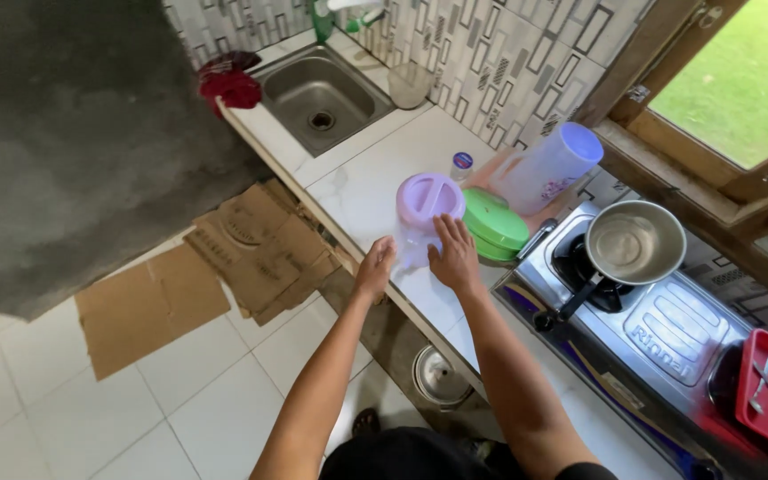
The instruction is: The recorder prepares a dining table by carrying pitchers of water, a bowl, and serving spoons from the kitchen to the table.
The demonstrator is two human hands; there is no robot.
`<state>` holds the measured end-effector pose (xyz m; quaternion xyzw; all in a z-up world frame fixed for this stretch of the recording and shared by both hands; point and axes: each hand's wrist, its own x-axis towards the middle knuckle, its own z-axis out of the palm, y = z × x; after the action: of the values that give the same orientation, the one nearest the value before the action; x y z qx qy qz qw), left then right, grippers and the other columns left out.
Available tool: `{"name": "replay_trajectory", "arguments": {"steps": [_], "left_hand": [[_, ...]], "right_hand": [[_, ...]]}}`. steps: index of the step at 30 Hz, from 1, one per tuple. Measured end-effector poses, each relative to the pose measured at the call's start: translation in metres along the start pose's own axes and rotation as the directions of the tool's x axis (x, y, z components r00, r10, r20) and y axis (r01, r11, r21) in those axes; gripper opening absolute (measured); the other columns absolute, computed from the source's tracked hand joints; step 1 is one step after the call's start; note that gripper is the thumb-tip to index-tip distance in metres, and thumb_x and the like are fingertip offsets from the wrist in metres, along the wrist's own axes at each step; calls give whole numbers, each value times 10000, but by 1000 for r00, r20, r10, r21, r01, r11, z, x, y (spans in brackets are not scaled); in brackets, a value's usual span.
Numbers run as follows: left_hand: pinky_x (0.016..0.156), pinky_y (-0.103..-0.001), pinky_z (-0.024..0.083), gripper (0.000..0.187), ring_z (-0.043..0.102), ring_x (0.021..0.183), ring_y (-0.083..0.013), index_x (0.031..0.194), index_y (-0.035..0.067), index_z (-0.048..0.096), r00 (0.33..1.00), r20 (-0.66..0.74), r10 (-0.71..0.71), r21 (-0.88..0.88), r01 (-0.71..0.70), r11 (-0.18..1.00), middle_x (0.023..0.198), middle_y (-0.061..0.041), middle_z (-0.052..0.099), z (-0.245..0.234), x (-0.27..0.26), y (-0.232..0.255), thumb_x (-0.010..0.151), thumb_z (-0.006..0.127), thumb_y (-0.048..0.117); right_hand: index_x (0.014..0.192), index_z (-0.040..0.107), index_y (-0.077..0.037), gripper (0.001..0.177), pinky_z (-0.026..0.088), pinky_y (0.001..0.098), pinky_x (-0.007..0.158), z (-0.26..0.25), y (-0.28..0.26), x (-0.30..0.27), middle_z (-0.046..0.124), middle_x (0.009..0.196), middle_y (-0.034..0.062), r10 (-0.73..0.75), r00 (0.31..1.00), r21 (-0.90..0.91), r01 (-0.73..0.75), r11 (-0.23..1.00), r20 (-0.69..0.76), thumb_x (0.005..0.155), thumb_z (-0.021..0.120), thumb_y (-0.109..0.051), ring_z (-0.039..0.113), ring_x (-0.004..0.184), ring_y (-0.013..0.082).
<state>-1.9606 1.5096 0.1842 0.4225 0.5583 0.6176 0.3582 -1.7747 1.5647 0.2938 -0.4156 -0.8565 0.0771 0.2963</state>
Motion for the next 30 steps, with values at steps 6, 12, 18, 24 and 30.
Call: {"name": "replay_trajectory", "arguments": {"steps": [6, 12, 18, 24, 30], "left_hand": [[961, -313, 492, 445, 653, 1070, -173, 1219, 37, 634, 986, 93, -139, -60, 145, 988, 1118, -84, 715, 46, 17, -34, 1059, 490, 426], [811, -323, 487, 275, 573, 835, -172, 913, 22, 625, 982, 121, 148, -96, -136, 986, 893, -68, 614, 54, 16, -36, 1026, 436, 187], [707, -319, 463, 351, 555, 737, -156, 818, 18, 622, 998, 59, -19, -123, 26, 992, 763, -46, 630, 53, 9, -39, 1007, 441, 252], [620, -307, 417, 434, 500, 647, -125, 718, 29, 586, 997, -53, -53, -222, 40, 974, 676, -21, 583, 56, -13, -24, 1017, 506, 332], [500, -284, 311, 551, 405, 542, -95, 667, 80, 548, 987, 79, -138, -295, 156, 943, 599, 10, 466, 81, -44, 28, 1050, 500, 474]], "right_hand": [[1411, 585, -94, 595, 385, 506, 1123, -19, -21, 1, 563, 1452, 146, -31, 996, 3, 31, 1000, -79, 829, 700, -148, 483, 1340, 408], [1430, 566, -70, 578, 358, 515, 1161, -14, -27, 0, 538, 1488, 167, 38, 997, 11, -37, 999, -71, 867, 685, -117, 430, 1398, 447], [1438, 568, -85, 574, 354, 491, 1182, -15, -30, -16, 525, 1511, 158, 102, 993, 110, -95, 989, -54, 880, 698, -130, 412, 1444, 435], [1598, 331, -39, 791, 315, 454, 1224, -19, 12, -66, 368, 1630, 247, 278, 959, 381, -236, 894, -58, 938, 699, -272, 344, 1532, 401], [1636, 145, -47, 1122, 247, 444, 1230, -77, 21, -146, 252, 1662, 263, 485, 864, 460, -487, 743, 131, 843, 818, -469, 247, 1549, 364]]}}
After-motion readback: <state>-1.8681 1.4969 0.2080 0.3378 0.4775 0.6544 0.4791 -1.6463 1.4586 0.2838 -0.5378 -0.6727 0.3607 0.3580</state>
